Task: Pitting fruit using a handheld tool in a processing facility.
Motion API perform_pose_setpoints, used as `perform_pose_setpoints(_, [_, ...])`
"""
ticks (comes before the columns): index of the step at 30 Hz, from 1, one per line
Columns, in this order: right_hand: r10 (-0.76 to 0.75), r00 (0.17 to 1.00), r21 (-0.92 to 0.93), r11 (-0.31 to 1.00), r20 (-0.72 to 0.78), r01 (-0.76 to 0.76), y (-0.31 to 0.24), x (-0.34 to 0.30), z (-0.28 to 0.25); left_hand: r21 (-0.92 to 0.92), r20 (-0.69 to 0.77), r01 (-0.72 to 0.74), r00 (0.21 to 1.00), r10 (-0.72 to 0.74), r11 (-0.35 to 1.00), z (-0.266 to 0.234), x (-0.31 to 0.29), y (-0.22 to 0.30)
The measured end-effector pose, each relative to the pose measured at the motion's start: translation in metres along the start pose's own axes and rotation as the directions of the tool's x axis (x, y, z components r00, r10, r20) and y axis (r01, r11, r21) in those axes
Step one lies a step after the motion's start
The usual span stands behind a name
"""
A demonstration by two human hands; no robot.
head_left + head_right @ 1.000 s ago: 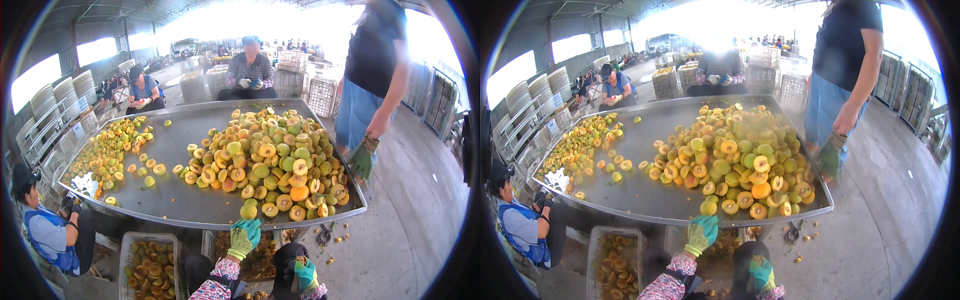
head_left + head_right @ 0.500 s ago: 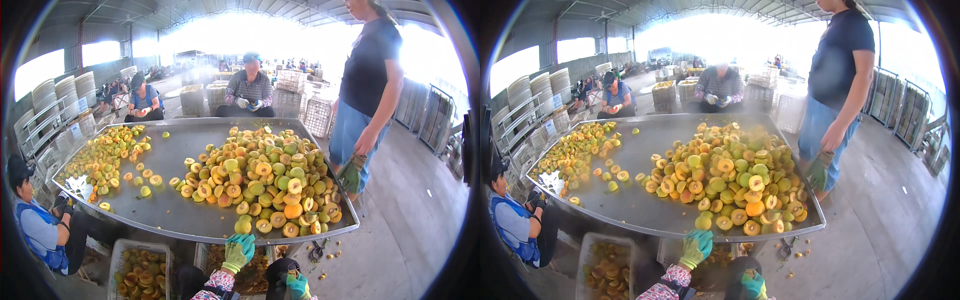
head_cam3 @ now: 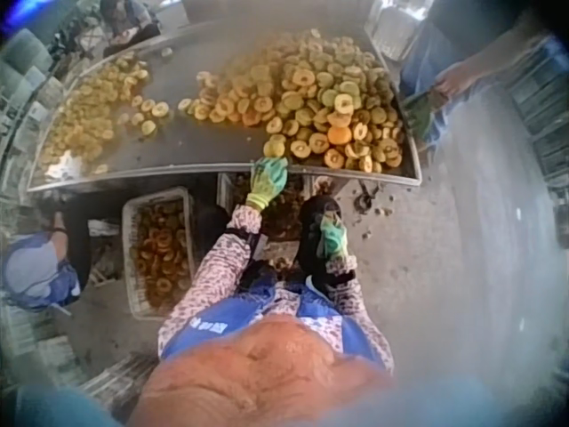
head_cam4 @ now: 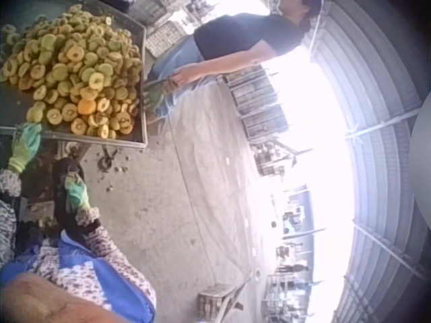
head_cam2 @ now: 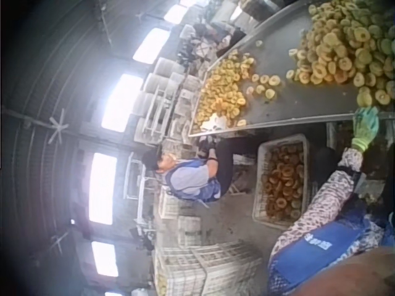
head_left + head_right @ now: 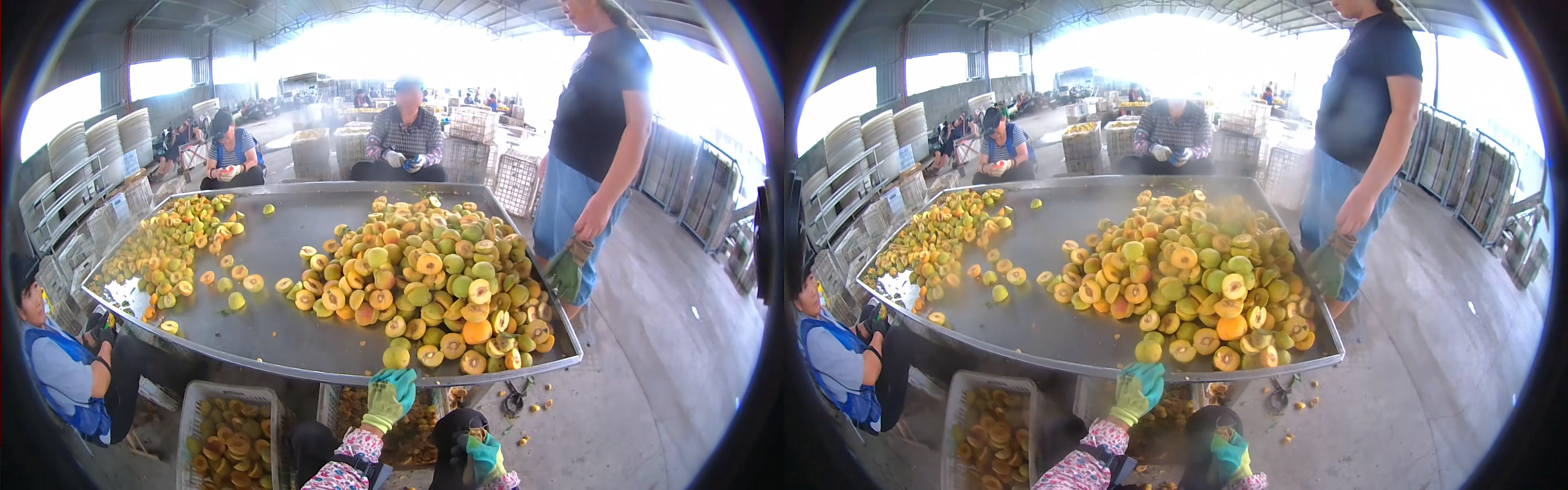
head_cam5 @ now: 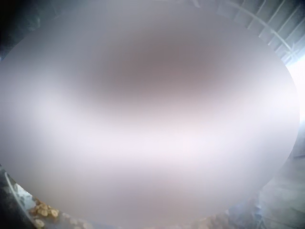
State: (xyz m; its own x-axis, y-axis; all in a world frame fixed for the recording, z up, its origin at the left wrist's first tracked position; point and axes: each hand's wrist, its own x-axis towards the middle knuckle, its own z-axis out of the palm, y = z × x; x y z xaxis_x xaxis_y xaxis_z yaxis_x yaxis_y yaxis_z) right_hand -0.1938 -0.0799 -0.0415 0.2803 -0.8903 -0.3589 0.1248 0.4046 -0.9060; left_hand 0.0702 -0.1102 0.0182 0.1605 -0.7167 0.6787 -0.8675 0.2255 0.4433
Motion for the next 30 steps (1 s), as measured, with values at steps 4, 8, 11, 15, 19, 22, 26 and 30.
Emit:
perform_pose_setpoints(4, [0.049,0.999,0.038,0.998,-0.023,-0.048,0.006,0.002,-0.001,0.021,-0.014,-0.003,1.000,0.004,1.000,0.002,-0.005,-0.005])
perform_pose_setpoints(8, [-0.021,0.999,-0.037,0.999,0.032,0.023,0.008,-0.001,-0.005,0.024,0.007,-0.012,1.000,0.012,1.000,-0.004,-0.001,-0.001])
perform_pose_setpoints(11, [-0.038,0.998,-0.152,0.987,0.044,0.044,0.055,0.022,-0.032,0.004,0.001,-0.020,1.000,0.019,1.000,-0.007,0.000,0.000])
perform_pose_setpoints(15, [0.001,1.000,-0.145,0.989,0.006,0.000,0.043,0.015,-0.025,0.006,0.003,-0.022,1.000,0.022,1.000,-0.007,0.000,0.001])
perform_pose_setpoints(19, [0.000,1.000,-0.147,0.989,-0.007,-0.001,0.021,0.005,-0.014,0.015,0.021,-0.024,1.000,0.023,1.000,-0.005,0.001,0.000])
perform_pose_setpoints(22, [0.005,1.000,-0.158,0.987,-0.007,-0.006,0.021,0.004,-0.010,0.025,0.042,-0.012,0.999,0.011,1.000,-0.004,-0.001,-0.004])
perform_pose_setpoints(26, [0.012,1.000,-0.163,0.987,-0.016,-0.014,0.020,0.005,-0.011,0.016,0.055,-0.003,0.998,0.002,1.000,-0.003,-0.002,-0.004])
perform_pose_setpoints(30, [0.016,1.000,-0.166,0.986,-0.025,-0.020,0.020,0.004,-0.013,-0.023,-0.044,-0.053,0.998,0.052,0.998,-0.007,0.004,0.003])
